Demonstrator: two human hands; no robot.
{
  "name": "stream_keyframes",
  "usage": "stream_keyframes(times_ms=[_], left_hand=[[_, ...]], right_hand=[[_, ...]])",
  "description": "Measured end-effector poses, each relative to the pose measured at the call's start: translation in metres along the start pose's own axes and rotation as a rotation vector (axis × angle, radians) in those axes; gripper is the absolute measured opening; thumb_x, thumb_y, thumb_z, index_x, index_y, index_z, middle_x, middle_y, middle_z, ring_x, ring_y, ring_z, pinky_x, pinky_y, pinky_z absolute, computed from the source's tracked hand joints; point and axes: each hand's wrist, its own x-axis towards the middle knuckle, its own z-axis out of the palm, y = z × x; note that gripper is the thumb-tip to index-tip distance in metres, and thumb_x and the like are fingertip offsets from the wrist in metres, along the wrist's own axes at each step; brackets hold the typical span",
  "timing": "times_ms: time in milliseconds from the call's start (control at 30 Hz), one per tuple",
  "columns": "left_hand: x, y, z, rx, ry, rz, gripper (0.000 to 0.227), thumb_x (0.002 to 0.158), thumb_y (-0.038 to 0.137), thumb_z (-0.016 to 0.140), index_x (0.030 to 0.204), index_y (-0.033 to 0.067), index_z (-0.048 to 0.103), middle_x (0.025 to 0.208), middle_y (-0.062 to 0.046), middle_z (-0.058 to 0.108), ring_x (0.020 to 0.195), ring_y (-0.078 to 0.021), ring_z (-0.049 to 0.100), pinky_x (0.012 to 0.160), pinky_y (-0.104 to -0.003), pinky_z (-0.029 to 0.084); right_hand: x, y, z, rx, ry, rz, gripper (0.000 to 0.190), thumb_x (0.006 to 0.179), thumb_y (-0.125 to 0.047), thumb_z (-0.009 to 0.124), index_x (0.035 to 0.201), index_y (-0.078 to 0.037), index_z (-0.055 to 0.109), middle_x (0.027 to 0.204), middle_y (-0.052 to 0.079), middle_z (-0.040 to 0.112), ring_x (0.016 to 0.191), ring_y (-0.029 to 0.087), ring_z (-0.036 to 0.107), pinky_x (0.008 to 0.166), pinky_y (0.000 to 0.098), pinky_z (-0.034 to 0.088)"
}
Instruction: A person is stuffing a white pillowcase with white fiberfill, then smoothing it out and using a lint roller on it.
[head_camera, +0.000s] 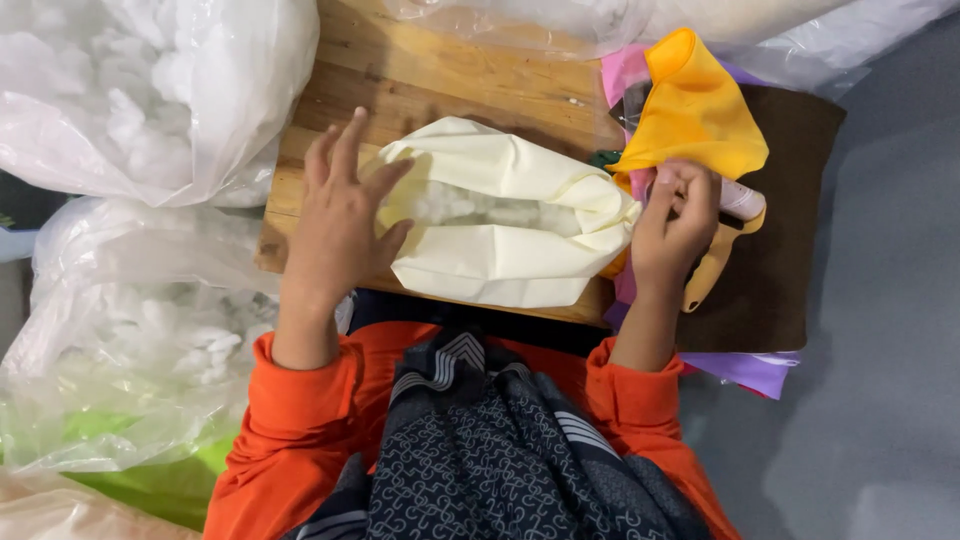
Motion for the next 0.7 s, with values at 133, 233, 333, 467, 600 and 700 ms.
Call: stream_keyframes(times_ms=[133,233,333,467,600,700], left_hand=[[0.017,0.019,0.039,-0.098,0.14,0.268,0.012,0.088,0.021,0.078,0.098,0.0143,0.079,0.131,-0.008,0.059,0.12,-0.0381,0.053,0.097,-0.045,0.045],[0.035,0.012,0.104,-0.059,-0.009,0.357,0.007,0.083,0.014,0.077,0.089,0.0165,0.078,0.11,0.002,0.071,0.11,-0.0218,0.064,0.087,-0.034,0.053],[0.054,0.001,0.123,0.285,-0.298,0.15,0.05,0.083,0.026,0.081,0.132,0.0256,0.07,0.151,0.004,0.057,0.143,-0.0252,0.044,0.107,-0.051,0.042],[0.053,0.007,0.084,0.268,-0.328,0.064,0.076,0.075,0.034,0.088,0.144,0.0185,0.061,0.16,-0.007,0.044,0.148,-0.0362,0.034,0.11,-0.059,0.041],[0.034,0.015,0.095,0.107,-0.214,0.119,0.036,0.075,0.026,0.088,0.102,0.0075,0.074,0.106,-0.009,0.07,0.093,-0.0293,0.072,0.08,-0.036,0.061],[0.023,0.005,0.165,0.268,-0.293,0.109,0.012,0.078,0.006,0.079,0.09,0.0069,0.075,0.085,-0.005,0.07,0.087,-0.0243,0.074,0.071,-0.032,0.062]], right_hand=[[-0.004,-0.064,-0.013,0.18,-0.356,-0.158,0.017,0.102,-0.018,0.065,0.092,-0.007,0.074,0.092,0.007,0.07,0.088,0.029,0.069,0.078,0.0373,0.054],[-0.021,-0.077,0.003,0.105,-0.79,-0.244,0.056,0.077,-0.013,0.084,0.13,-0.006,0.068,0.129,0.015,0.066,0.124,0.04,0.062,0.102,0.0511,0.052],[-0.04,-0.069,0.011,-0.003,-0.965,-0.299,0.038,0.086,-0.006,0.073,0.125,-0.006,0.069,0.092,0.019,0.066,0.092,0.044,0.066,0.082,0.0534,0.054],[-0.043,-0.088,-0.013,0.188,-1.136,-0.238,0.01,0.087,-0.009,0.068,0.097,-0.005,0.069,0.08,0.016,0.062,0.079,0.041,0.066,0.072,0.0474,0.055],[-0.031,-0.095,-0.001,0.237,-1.01,-0.205,0.019,0.103,-0.009,0.056,0.111,-0.008,0.073,0.103,0.01,0.068,0.097,0.034,0.07,0.085,0.0423,0.056],[-0.032,-0.077,0.044,-0.092,-1.176,-0.207,0.011,0.093,-0.012,0.065,0.099,-0.006,0.072,0.099,0.018,0.068,0.1,0.043,0.066,0.088,0.0506,0.054]])
